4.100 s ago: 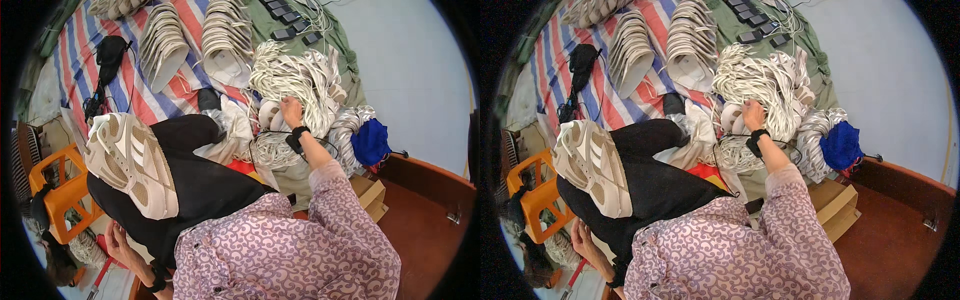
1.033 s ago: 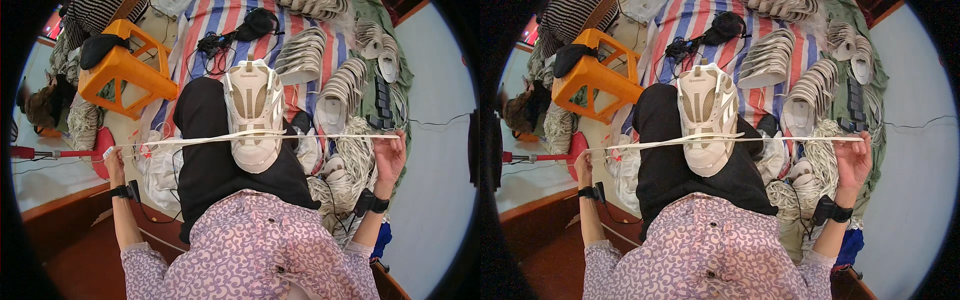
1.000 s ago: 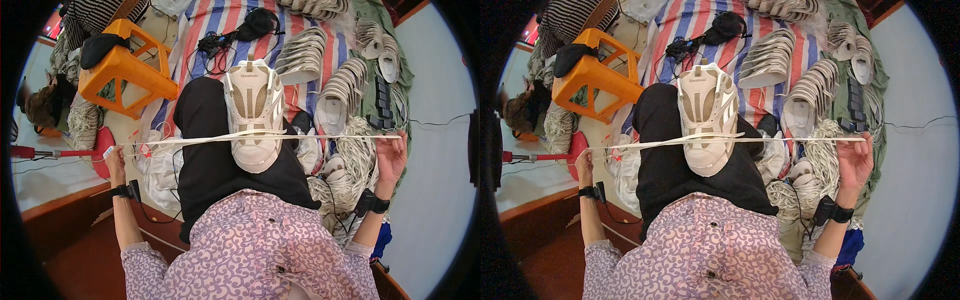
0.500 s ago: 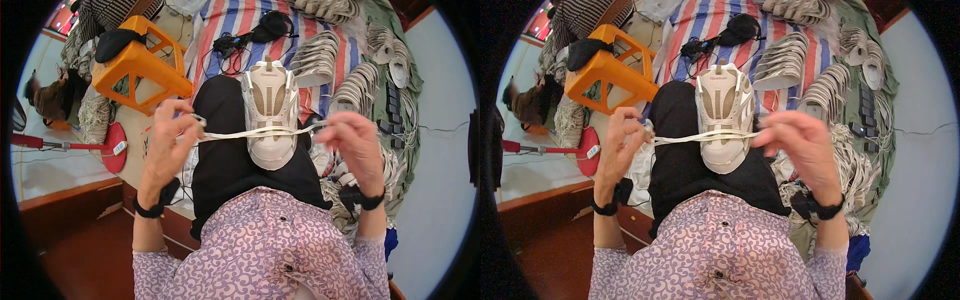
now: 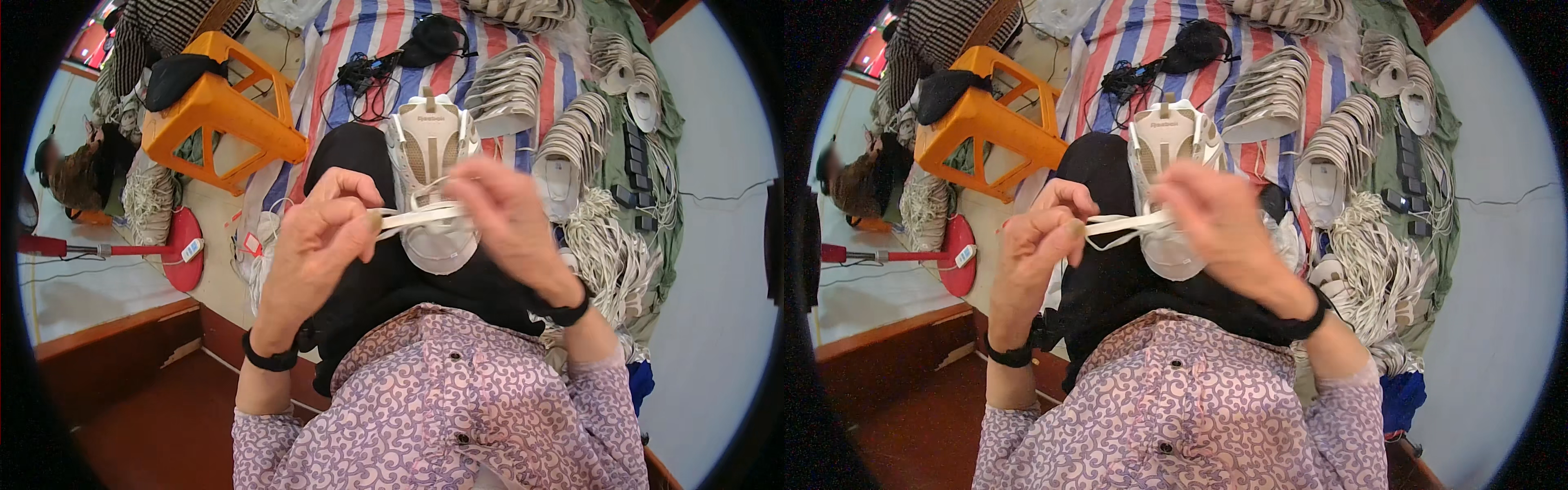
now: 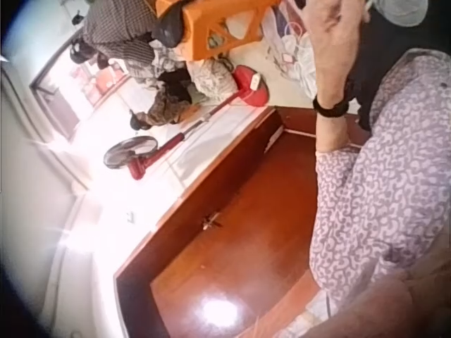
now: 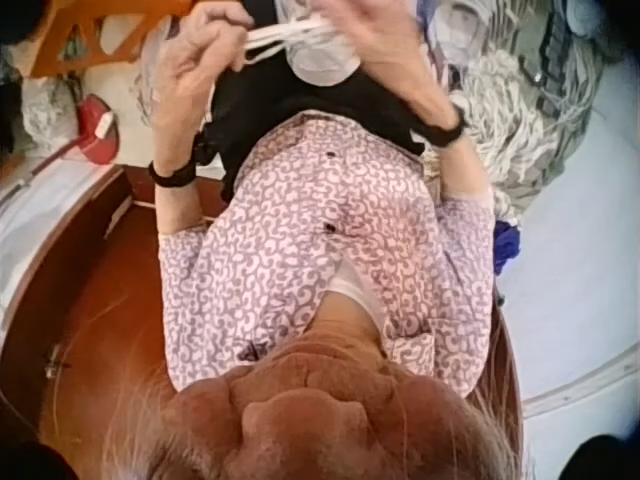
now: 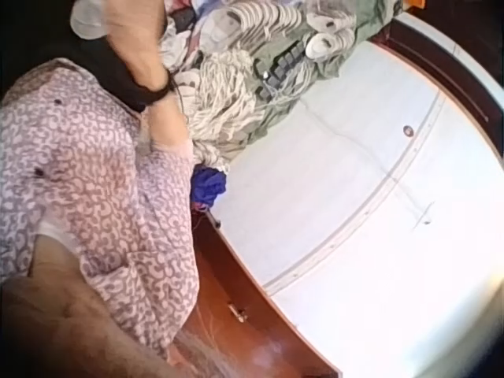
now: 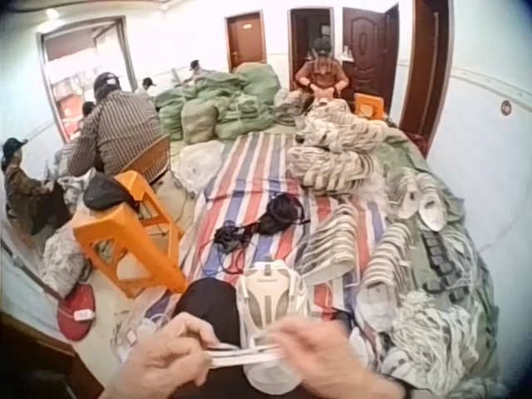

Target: Lacing a white sneaker by threading shoelaces through eyelets.

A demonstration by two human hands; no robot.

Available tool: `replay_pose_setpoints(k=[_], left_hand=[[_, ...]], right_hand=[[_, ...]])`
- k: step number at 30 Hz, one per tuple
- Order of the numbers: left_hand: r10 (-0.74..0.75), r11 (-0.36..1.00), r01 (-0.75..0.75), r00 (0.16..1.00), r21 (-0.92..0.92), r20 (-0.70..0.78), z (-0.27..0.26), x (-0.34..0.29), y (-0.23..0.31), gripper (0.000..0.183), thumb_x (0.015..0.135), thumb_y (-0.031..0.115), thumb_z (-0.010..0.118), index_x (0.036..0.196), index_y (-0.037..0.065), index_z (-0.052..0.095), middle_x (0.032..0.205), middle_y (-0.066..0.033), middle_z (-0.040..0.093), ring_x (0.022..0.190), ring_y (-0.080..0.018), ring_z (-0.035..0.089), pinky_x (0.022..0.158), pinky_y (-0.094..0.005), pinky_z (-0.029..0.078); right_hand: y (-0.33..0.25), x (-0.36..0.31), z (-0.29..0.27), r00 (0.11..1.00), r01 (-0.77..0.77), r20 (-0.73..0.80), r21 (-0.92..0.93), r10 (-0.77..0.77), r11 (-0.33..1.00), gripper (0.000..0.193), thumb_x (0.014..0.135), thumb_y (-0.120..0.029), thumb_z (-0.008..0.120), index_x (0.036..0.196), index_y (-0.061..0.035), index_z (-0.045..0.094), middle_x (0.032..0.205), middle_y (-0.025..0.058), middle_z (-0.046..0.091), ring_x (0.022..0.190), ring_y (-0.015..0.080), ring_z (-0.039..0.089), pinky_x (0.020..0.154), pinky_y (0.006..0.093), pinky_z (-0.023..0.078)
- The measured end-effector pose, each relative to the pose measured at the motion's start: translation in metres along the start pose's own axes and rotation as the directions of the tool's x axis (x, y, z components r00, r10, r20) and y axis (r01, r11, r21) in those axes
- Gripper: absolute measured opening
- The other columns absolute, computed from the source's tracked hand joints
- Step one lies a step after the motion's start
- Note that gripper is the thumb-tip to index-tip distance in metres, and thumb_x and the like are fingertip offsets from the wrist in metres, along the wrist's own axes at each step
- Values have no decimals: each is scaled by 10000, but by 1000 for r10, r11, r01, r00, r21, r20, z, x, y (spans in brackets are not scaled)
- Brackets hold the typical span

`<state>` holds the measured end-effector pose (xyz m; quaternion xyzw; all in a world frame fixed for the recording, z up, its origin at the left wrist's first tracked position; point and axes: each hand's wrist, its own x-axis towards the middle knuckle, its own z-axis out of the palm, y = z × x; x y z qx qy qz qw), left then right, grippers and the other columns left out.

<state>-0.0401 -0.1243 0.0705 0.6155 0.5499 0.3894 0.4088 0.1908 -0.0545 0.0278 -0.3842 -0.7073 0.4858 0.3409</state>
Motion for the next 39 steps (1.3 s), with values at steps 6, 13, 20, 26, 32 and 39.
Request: replay_pose_setpoints(k=[6,13,20,26,32,39], left_hand=[[-255,519,97,966,-849,-46,-27,-9,-27,352,990,140,536,675,-14,558,1118,-122,581,814,-107,559,806,-271,445],[-425,13,13,905,-1000,6,-33,-3,-64,163,961,108,610,827,16,596,1098,-108,593,852,-99,610,835,-307,487],[-444,-74,-126,892,-989,-81,-63,-10,-99,137,1001,88,566,1075,-16,516,790,4,541,769,-81,599,862,-347,542],[-551,81,-207,806,-975,-217,-81,-24,-122,93,994,101,573,1022,13,561,828,-11,606,812,-129,634,834,-343,567],[-416,283,-107,882,-953,-222,-57,-29,-98,111,970,129,625,911,36,613,1032,-86,671,979,-156,670,889,-310,539],[-330,706,185,940,-684,-86,-11,-19,-55,209,976,106,617,1149,-8,637,1009,-97,696,910,-138,689,820,-240,538]], right_hand=[[93,-63,-118,886,-309,-459,-485,62,818,139,934,-96,606,972,33,642,700,130,590,630,153,524,614,325,442],[198,-180,-170,833,-518,-546,-715,87,469,173,947,-111,564,859,37,581,762,261,614,735,452,606,630,469,446],[260,-253,-194,794,-595,-597,-724,115,349,164,929,-109,560,850,34,567,766,276,593,756,479,580,657,531,428],[283,-290,-219,739,-672,-636,-716,222,187,148,914,-104,561,854,31,552,770,286,599,771,498,581,664,556,436],[269,-260,-217,737,-658,-597,-741,316,135,210,903,-159,561,810,25,603,816,248,627,779,448,590,699,502,452],[133,-90,-96,886,-415,-215,33,412,909,194,966,-135,617,1026,37,684,770,29,670,727,102,616,716,249,486]])
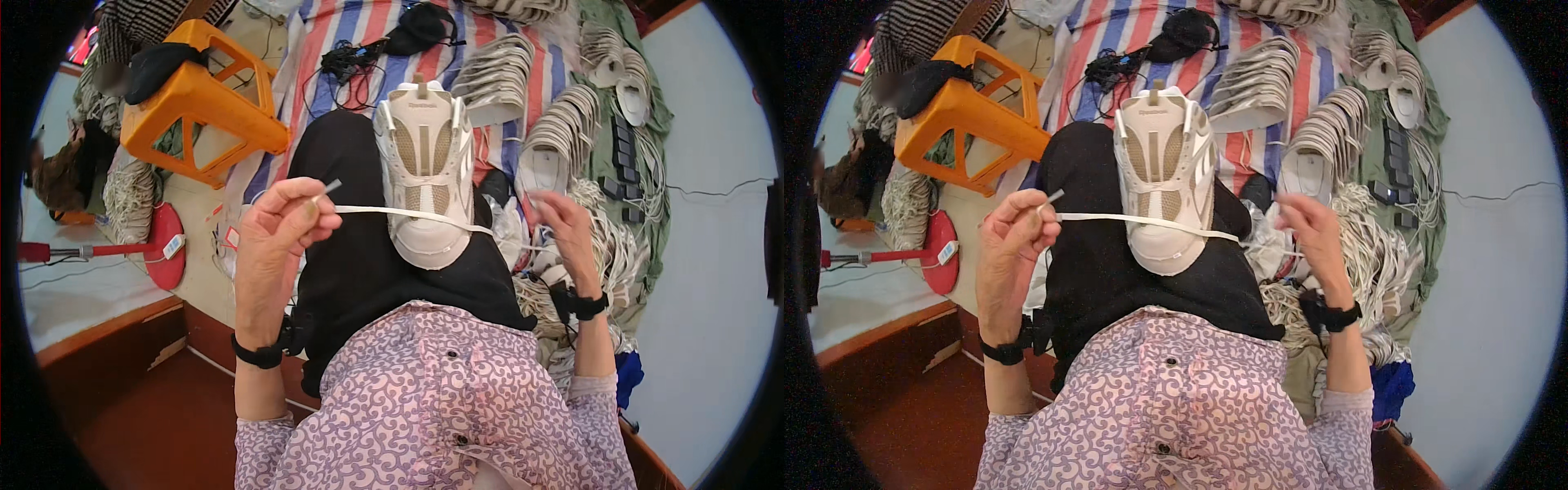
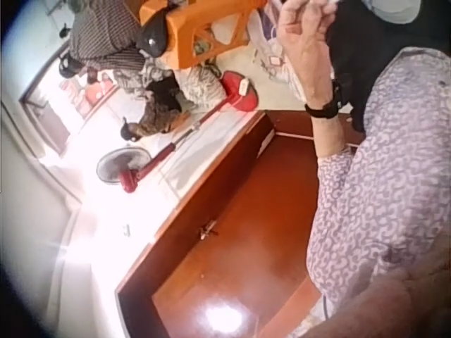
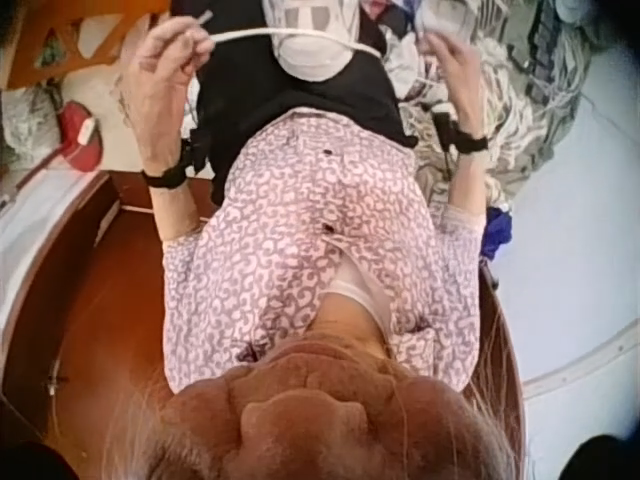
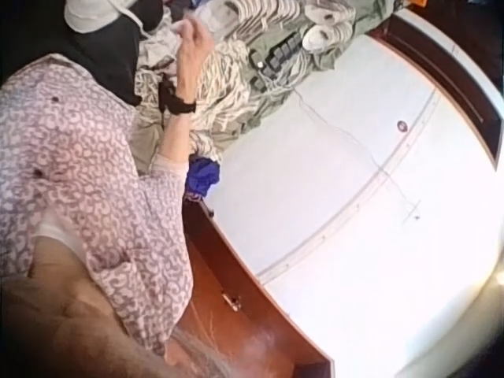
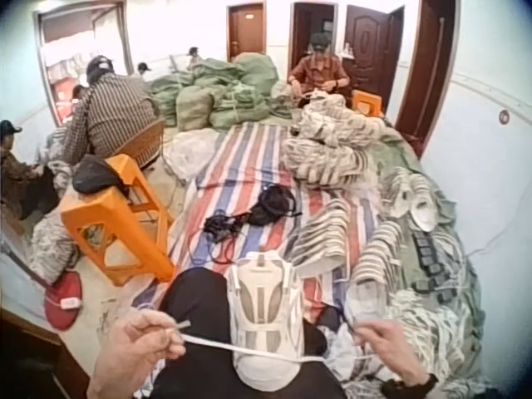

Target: Lacing a white sneaker by threading shoelaces through eyelets.

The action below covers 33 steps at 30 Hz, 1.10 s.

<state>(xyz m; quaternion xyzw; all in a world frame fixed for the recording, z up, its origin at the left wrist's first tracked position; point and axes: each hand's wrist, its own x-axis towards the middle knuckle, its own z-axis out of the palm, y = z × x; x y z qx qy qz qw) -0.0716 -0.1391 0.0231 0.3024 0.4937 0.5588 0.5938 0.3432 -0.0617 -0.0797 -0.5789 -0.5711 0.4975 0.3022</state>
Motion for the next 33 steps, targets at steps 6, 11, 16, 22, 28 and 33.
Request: replay_pose_setpoints(k=[6,11,16,22,28,33], left_hand=[[-156,986,153,987,69,39,15,-8,-14,259,978,133,639,1176,-34,645,903,-75,705,737,-84,670,687,-192,522],[-217,973,214,976,87,27,10,-10,-27,195,976,153,648,1044,-26,684,849,-76,710,679,-88,675,647,-186,537],[-229,971,225,973,84,40,1,-4,-30,175,981,151,640,989,-16,693,778,-50,684,634,-63,635,615,-177,519],[-232,967,228,972,110,21,-7,0,-32,180,986,163,631,955,-5,688,741,-27,656,610,-46,605,586,-160,503],[-239,970,236,970,60,46,-14,1,-39,176,987,166,626,958,2,685,740,-24,655,618,-44,606,582,-158,502],[-240,970,237,969,50,62,-17,0,-42,176,986,167,628,961,2,683,740,-26,655,619,-47,611,582,-161,507]], right_hand=[[-111,20,74,965,21,245,269,-89,963,114,947,-82,643,1012,9,663,784,39,683,726,86,621,683,219,473],[-115,34,94,964,57,240,233,-114,971,59,893,-29,696,918,12,730,771,15,688,667,50,578,610,206,442],[-111,41,108,948,295,125,-12,-291,955,69,809,10,727,876,26,737,740,60,692,640,110,597,602,261,468],[-115,43,116,942,335,103,-192,-320,922,47,784,16,718,826,36,709,710,96,677,621,159,628,584,298,482],[-118,46,116,939,339,145,-227,-313,913,48,786,16,710,827,36,694,721,101,668,615,166,611,583,299,472],[-118,49,115,935,338,185,-208,-302,918,33,802,9,710,826,29,698,726,74,671,627,134,601,581,286,465]])
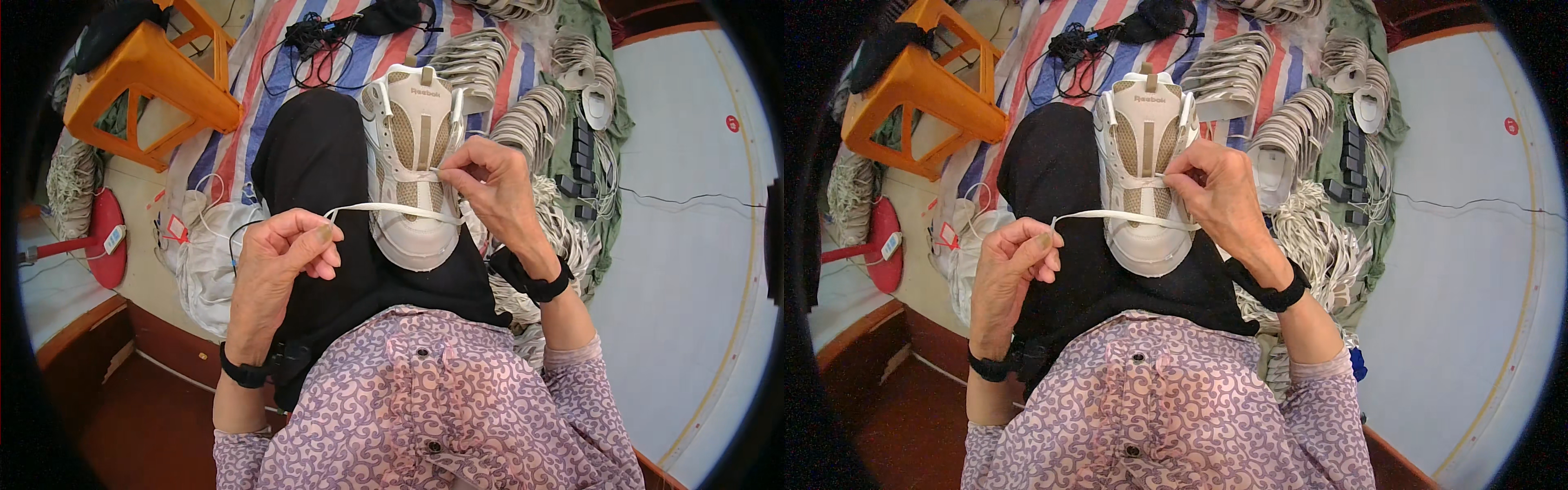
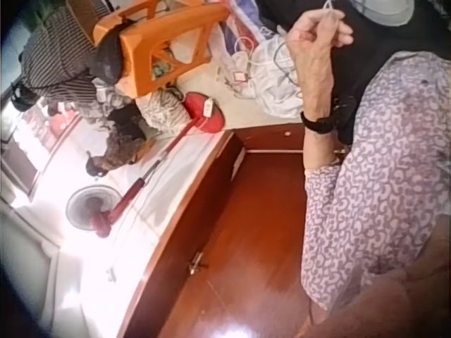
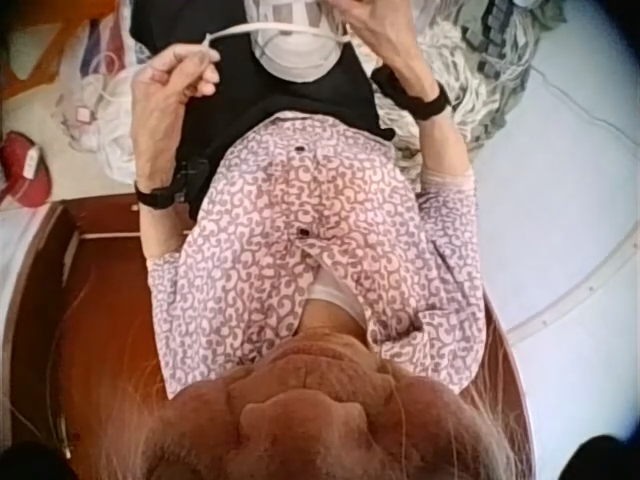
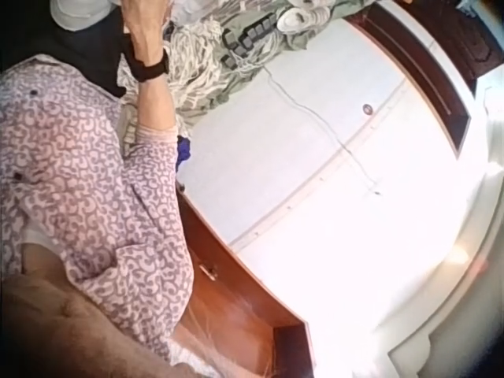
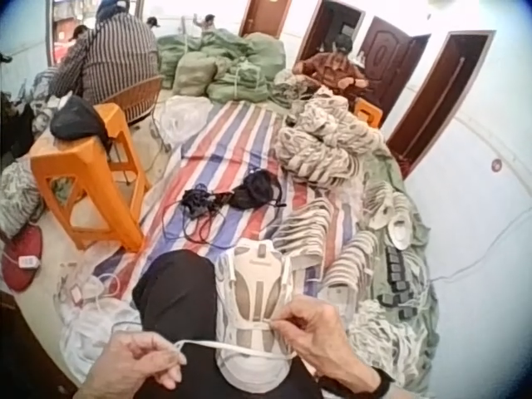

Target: Lacing a white sneaker by threading shoelaces through eyelets.

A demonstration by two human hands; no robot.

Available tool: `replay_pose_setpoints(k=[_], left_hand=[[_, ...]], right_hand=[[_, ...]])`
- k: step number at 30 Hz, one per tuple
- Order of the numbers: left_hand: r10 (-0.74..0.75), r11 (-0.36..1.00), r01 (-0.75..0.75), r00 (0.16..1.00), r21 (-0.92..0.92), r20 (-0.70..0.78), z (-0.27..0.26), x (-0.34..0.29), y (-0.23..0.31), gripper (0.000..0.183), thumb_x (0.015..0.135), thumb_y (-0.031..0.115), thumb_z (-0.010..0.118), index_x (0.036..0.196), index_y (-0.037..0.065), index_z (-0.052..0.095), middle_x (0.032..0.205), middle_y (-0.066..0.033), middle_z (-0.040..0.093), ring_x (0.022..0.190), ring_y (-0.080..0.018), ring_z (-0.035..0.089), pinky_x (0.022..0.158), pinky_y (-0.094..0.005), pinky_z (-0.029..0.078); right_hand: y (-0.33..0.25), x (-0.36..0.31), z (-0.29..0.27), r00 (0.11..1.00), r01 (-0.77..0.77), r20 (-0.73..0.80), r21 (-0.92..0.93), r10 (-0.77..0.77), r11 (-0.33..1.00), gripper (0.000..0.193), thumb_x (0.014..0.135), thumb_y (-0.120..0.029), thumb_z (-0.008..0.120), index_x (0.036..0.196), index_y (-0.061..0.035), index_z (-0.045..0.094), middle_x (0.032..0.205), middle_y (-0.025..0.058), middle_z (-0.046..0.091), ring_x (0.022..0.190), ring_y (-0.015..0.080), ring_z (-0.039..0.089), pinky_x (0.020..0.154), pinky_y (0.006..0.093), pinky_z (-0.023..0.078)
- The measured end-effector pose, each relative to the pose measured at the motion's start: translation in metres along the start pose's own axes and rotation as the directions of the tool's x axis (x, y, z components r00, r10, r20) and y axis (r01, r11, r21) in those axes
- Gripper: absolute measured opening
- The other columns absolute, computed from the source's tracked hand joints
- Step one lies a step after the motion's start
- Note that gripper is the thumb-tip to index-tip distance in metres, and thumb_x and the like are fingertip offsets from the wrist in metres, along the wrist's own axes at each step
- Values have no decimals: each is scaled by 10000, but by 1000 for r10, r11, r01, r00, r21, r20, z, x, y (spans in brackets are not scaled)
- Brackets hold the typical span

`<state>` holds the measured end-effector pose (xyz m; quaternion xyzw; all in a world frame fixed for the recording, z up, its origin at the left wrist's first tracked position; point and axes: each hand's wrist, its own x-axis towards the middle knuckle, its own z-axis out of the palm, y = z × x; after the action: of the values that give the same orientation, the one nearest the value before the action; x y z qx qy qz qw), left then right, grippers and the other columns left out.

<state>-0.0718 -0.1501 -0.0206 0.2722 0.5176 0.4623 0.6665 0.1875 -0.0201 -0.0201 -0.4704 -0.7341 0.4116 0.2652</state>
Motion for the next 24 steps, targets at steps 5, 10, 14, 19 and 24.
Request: replay_pose_setpoints(k=[5,10,14,19,24], left_hand=[[-14,1000,14,1000,-4,8,-3,1,-1,173,984,167,633,962,3,684,743,-30,657,619,-51,617,583,-161,513],[-11,1000,11,1000,-27,17,-5,3,-4,174,986,168,632,966,4,685,742,-32,665,605,-49,617,569,-156,512],[-17,999,17,1000,-31,14,-6,3,-5,174,984,171,635,961,6,684,740,-31,667,600,-48,617,558,-154,505],[-16,999,16,1000,-35,14,-6,4,-4,165,981,171,637,953,14,681,732,-25,663,592,-46,609,549,-150,492],[-16,999,16,1000,-35,13,-5,5,-3,163,980,171,638,950,16,680,724,-23,659,583,-45,603,547,-149,485]], right_hand=[[-3,0,3,999,-36,15,19,36,999,36,811,3,715,832,30,704,723,60,673,634,112,597,589,269,473],[-9,-4,5,980,-200,8,81,200,976,50,826,-7,704,823,42,705,722,53,672,647,85,605,593,248,479],[-10,-5,7,967,-252,-20,97,255,963,54,828,-8,695,815,43,703,712,40,671,644,77,603,588,241,476],[-9,-4,7,979,-199,-37,32,200,979,51,805,-6,695,806,45,695,670,46,665,610,86,597,571,255,475],[-6,4,9,997,-77,-4,-83,77,994,49,796,-4,699,803,44,689,692,68,667,624,101,599,573,274,466]])
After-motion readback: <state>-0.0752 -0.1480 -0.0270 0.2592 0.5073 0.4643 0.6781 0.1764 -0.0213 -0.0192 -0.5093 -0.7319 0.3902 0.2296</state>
